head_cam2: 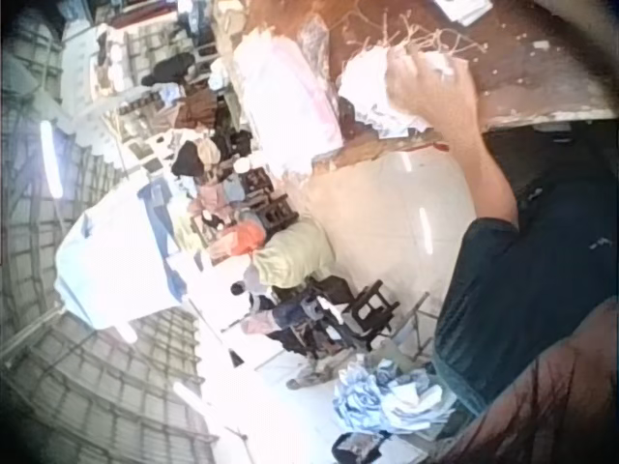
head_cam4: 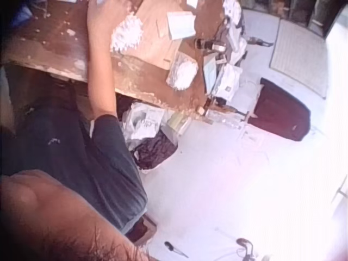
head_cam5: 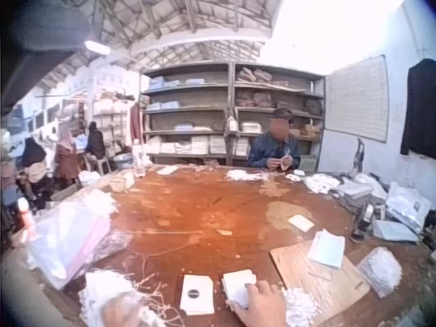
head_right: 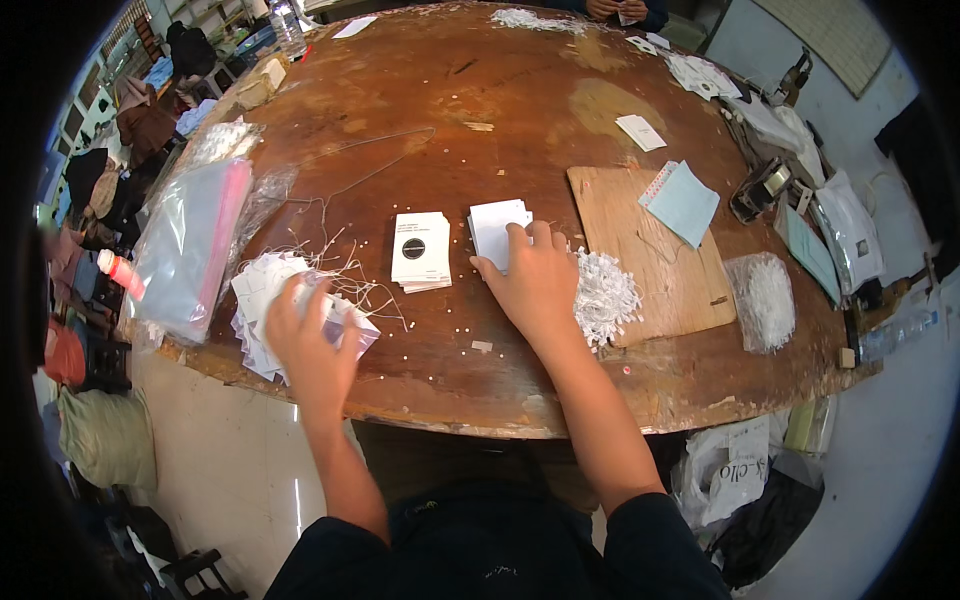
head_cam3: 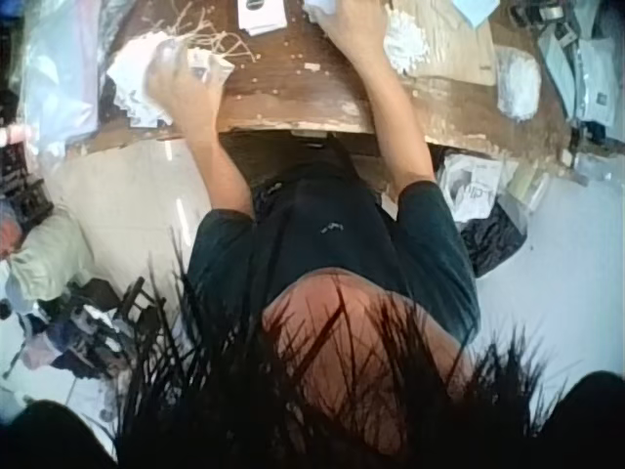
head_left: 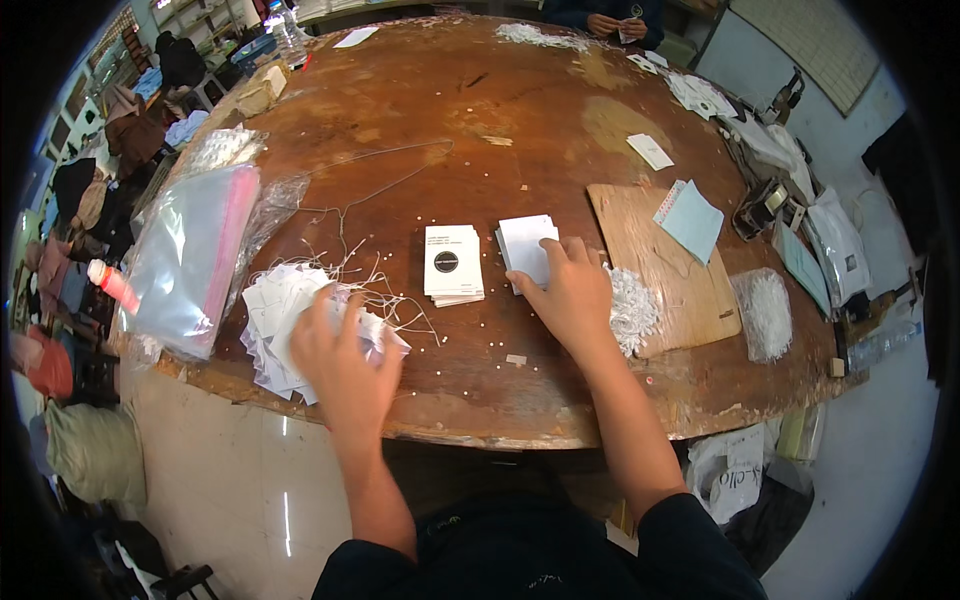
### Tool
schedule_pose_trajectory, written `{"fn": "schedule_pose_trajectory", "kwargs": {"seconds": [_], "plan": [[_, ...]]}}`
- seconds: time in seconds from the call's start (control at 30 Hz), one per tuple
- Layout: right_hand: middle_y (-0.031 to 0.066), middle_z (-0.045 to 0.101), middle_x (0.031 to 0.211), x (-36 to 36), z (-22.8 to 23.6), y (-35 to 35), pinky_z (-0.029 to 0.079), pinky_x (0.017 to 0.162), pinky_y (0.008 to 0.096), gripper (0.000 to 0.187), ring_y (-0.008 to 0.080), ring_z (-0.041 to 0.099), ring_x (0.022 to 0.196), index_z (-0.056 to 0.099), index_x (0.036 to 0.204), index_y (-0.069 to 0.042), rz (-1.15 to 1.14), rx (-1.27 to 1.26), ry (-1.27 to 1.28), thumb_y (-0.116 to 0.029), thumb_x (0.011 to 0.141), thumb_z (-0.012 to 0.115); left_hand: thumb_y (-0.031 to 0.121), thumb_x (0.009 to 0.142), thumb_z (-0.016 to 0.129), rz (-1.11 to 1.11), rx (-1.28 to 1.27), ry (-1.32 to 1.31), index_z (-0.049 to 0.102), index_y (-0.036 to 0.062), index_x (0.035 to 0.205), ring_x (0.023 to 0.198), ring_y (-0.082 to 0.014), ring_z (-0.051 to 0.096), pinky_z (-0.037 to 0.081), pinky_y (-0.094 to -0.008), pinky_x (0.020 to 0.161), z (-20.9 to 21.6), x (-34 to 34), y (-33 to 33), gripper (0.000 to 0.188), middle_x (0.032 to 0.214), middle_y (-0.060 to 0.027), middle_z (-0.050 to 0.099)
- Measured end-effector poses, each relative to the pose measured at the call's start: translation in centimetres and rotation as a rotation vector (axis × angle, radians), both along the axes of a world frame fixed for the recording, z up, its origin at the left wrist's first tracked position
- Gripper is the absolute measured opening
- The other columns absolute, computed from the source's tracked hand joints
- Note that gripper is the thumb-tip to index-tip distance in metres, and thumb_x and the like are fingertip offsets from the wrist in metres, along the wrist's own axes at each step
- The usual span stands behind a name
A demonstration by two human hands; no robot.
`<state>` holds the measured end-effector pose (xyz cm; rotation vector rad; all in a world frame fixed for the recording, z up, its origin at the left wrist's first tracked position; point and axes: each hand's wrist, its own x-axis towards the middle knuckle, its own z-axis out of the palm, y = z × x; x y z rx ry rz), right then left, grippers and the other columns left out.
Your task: The person repeatedly picks up small white paper cards and white plastic fasteners from a wooden table, inserts the fasteners into the cards, and places the assembled units into a growing stack. The person occasionally reaches for more fasteners from a nearby bag.
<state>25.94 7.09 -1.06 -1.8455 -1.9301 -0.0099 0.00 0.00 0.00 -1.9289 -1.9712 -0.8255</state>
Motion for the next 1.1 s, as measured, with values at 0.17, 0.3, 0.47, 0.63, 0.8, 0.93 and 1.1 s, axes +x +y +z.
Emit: {"fn": "schedule_pose_trajectory", "kwargs": {"seconds": [0.17,0.3,0.47,0.63,0.8,0.93,1.1], "plan": [[0.0150,0.058,0.114,-1.5,-0.4,-0.2,0.052,0.079,0.0458,0.057,0.0345,0.058,0.104,0.066,0.112,-0.006,-0.050,-0.013,-0.098,-0.046,0.075,0.081,0.036,0.080,0.078,-0.172,-0.122,-0.186,0.065,-0.0021,0.119,0.117,-0.0360,0.054,0.046,-0.0446,0.098,0.0,6.4,4.8,0.056,0.128,-0.0165,0.058],[0.0174,0.057,0.115,-1.1,-1.2,-0.1,0.050,0.081,0.0462,0.054,0.0355,0.056,0.105,0.066,0.112,-0.005,-0.038,0.125,-0.073,-0.044,0.076,0.081,0.037,0.078,0.080,-0.129,-0.227,-0.187,0.064,-0.0057,0.119,0.114,-0.0353,0.056,0.050,-0.0428,0.095,0.0,8.0,6.4,0.061,0.126,-0.0167,0.060],[0.0179,0.056,0.118,-0.9,-1.6,-0.1,0.045,0.088,0.0472,0.051,0.0365,0.054,0.107,0.066,0.115,-0.006,-0.034,0.097,0.008,-0.040,0.079,0.078,0.022,0.077,0.077,-0.104,-0.153,-0.232,0.062,-0.0061,0.121,0.106,-0.0376,0.062,0.052,-0.0437,0.092,-0.3,8.3,6.6,0.054,0.115,-0.0203,0.066],[0.0176,0.053,0.123,-0.9,-1.1,-0.4,0.040,0.090,0.0494,0.045,0.0354,0.049,0.113,0.067,0.116,-0.007,-0.044,0.074,0.015,-0.036,0.082,0.073,0.021,0.076,0.078,-0.116,-0.176,-0.314,0.061,-0.0053,0.122,0.107,-0.0378,0.062,0.052,-0.0433,0.093,0.0,8.0,6.8,0.056,0.111,-0.0199,0.068],[0.0168,0.051,0.124,-0.9,-1.1,-0.6,0.038,0.090,0.0505,0.044,0.0357,0.047,0.115,0.066,0.118,-0.008,-0.035,0.040,0.045,-0.034,0.082,0.071,0.020,0.075,0.079,-0.109,-0.139,-0.315,0.062,-0.0015,0.122,0.105,-0.0370,0.063,0.052,-0.0432,0.093,0.1,7.9,6.5,0.055,0.114,-0.0183,0.068],[0.0156,0.051,0.124,-0.6,-1.3,-0.5,0.038,0.093,0.0504,0.045,0.0364,0.046,0.117,0.065,0.120,-0.009,-0.039,0.064,0.109,-0.031,0.082,0.071,0.019,0.073,0.079,-0.145,0.023,-0.314,0.062,-0.0004,0.122,0.105,-0.0363,0.063,0.053,-0.0429,0.092,0.2,7.7,6.4,0.055,0.113,-0.0169,0.067],[0.0166,0.052,0.124,-0.3,-1.5,-0.4,0.038,0.096,0.0509,0.047,0.0373,0.045,0.116,0.064,0.121,-0.007,-0.014,0.091,0.155,-0.029,0.080,0.071,0.001,0.077,0.077,-0.491,0.014,-1.099,0.059,-0.0014,0.126,0.110,-0.0248,0.064,0.056,-0.0360,0.092,-0.3,7.7,4.5,0.052,0.123,-0.0146,0.059]]}}
